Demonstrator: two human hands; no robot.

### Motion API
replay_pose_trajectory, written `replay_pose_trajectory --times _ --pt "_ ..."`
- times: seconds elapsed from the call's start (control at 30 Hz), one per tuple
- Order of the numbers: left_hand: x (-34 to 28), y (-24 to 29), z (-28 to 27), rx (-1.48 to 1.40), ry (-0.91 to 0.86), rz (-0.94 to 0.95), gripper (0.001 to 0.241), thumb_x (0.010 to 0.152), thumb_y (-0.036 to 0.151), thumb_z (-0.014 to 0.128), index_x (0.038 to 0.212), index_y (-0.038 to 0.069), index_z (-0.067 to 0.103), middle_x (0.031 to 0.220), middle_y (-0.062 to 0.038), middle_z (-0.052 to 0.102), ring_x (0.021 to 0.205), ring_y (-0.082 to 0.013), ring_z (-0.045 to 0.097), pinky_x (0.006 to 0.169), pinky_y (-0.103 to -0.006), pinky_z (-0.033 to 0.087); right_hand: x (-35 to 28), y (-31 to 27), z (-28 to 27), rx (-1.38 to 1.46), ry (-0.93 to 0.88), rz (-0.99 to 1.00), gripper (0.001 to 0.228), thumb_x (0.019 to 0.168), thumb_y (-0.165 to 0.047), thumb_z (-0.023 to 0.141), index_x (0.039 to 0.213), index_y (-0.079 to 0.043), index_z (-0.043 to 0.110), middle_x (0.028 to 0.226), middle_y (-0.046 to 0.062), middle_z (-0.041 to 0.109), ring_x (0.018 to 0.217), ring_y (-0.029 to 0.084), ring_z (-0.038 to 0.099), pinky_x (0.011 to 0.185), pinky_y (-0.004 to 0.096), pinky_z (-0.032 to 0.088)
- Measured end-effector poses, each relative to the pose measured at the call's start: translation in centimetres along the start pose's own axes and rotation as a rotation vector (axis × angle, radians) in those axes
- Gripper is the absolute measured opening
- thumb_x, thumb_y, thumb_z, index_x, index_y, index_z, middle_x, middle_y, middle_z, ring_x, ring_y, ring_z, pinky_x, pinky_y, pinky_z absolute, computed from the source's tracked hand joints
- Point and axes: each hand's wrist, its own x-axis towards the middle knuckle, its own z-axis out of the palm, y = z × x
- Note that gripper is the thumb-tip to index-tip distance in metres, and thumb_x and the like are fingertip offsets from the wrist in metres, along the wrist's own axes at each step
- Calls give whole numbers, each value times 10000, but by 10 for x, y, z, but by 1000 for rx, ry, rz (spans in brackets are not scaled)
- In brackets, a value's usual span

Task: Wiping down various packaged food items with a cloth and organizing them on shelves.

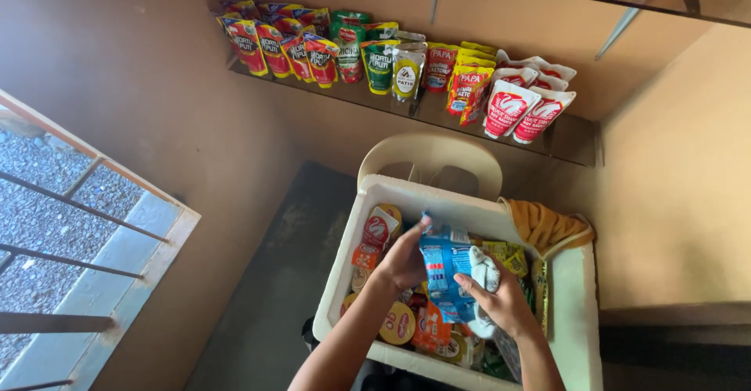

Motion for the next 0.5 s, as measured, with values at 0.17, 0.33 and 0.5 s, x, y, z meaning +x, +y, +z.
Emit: replay_pose_trajectory --times 0.17,0.33,0.5 --pt "48 -13 -77 -143 -70 -92 676 1012 574 625 1294 -40 609 1204 -231 702 1039 -339 719 947 -493 578 -19 7 2 -306 -41 -207 399 820 -228 830 1130 -36 668 924 79 743 773 173 702 694 316 578" --pt "41 16 -54 33 -15 -143 602 1063 473 596 1412 -18 573 1307 -216 681 1126 -319 700 997 -495 572 -42 46 -10 -432 -45 -340 490 786 -229 883 1156 -20 638 978 104 684 837 181 708 724 320 587" --pt "3 23 14 276 -76 87 547 1044 395 539 1451 29 525 1343 -202 664 1151 -311 698 1004 -518 564 -28 66 -50 -370 170 292 405 995 -203 707 1379 -83 659 1008 204 769 738 345 761 622 417 620"
